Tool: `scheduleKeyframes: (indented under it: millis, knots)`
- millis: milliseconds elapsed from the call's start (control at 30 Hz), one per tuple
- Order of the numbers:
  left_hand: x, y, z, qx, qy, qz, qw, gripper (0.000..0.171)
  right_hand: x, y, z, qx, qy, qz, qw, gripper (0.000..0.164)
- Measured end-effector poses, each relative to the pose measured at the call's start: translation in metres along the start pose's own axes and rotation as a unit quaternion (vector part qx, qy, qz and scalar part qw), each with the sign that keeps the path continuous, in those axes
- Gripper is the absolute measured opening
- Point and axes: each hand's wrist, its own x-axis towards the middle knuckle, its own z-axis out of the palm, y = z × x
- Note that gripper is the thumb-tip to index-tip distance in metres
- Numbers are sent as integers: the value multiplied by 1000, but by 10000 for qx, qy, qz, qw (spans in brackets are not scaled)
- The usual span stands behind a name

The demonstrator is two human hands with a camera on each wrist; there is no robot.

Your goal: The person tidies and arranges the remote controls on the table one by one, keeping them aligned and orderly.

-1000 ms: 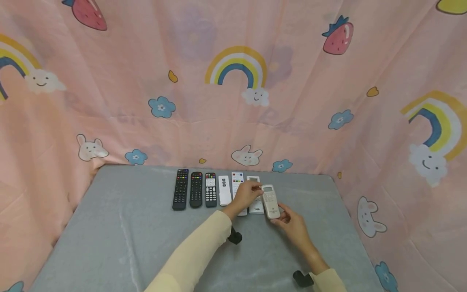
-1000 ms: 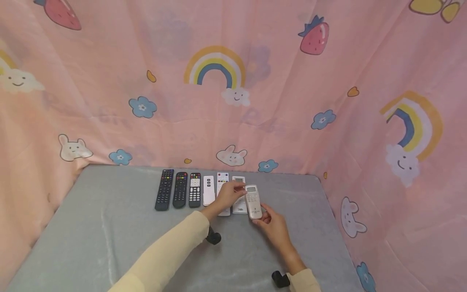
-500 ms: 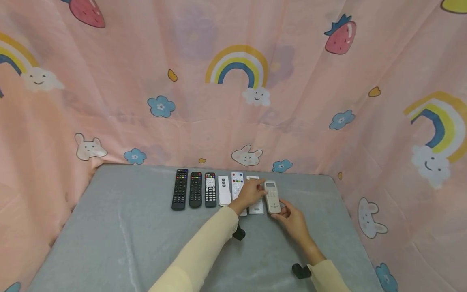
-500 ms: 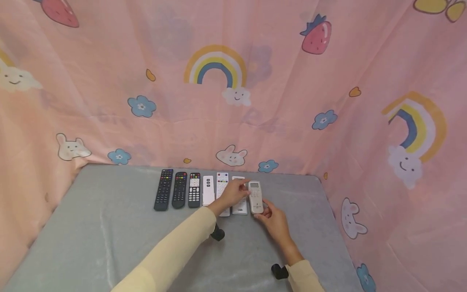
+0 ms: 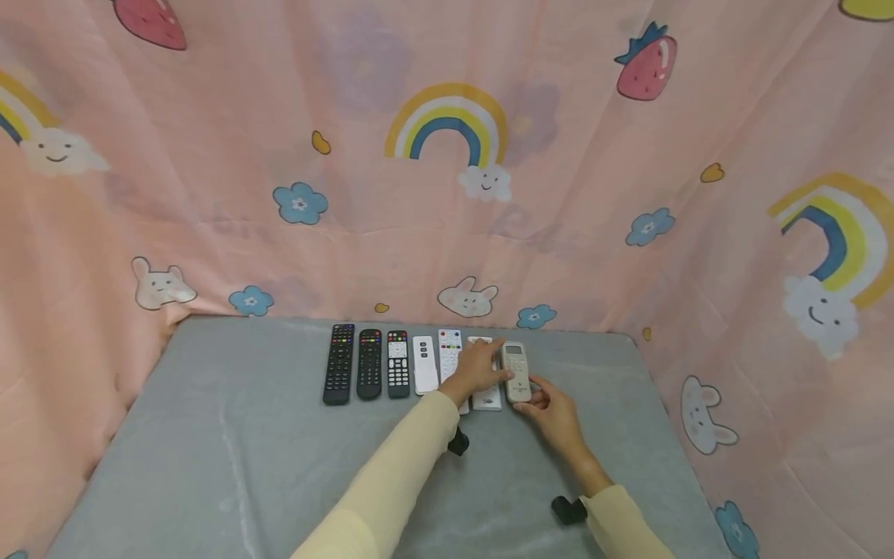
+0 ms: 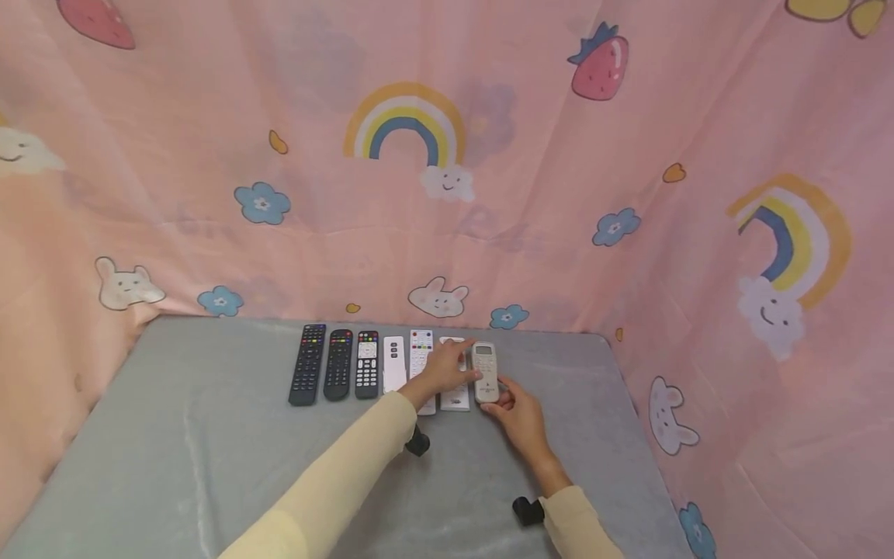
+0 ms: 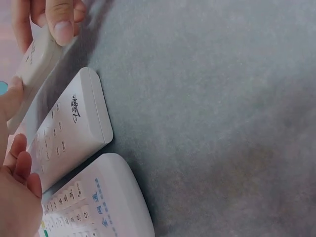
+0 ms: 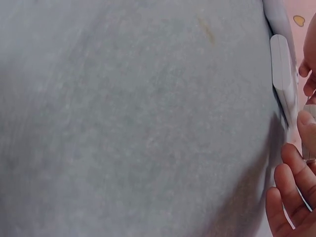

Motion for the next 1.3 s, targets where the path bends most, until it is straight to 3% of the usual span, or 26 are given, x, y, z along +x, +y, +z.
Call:
scheduleKeyframes:
  millis: [533, 1300]
  knots:
    - [1, 2, 3, 604, 182, 18, 9980, 71, 2, 2, 2, -128, -105, 163, 9997, 62]
    - [13, 0, 13, 1249, -84, 108, 9921, 71, 4, 2, 7, -582, -313, 350, 9972, 60]
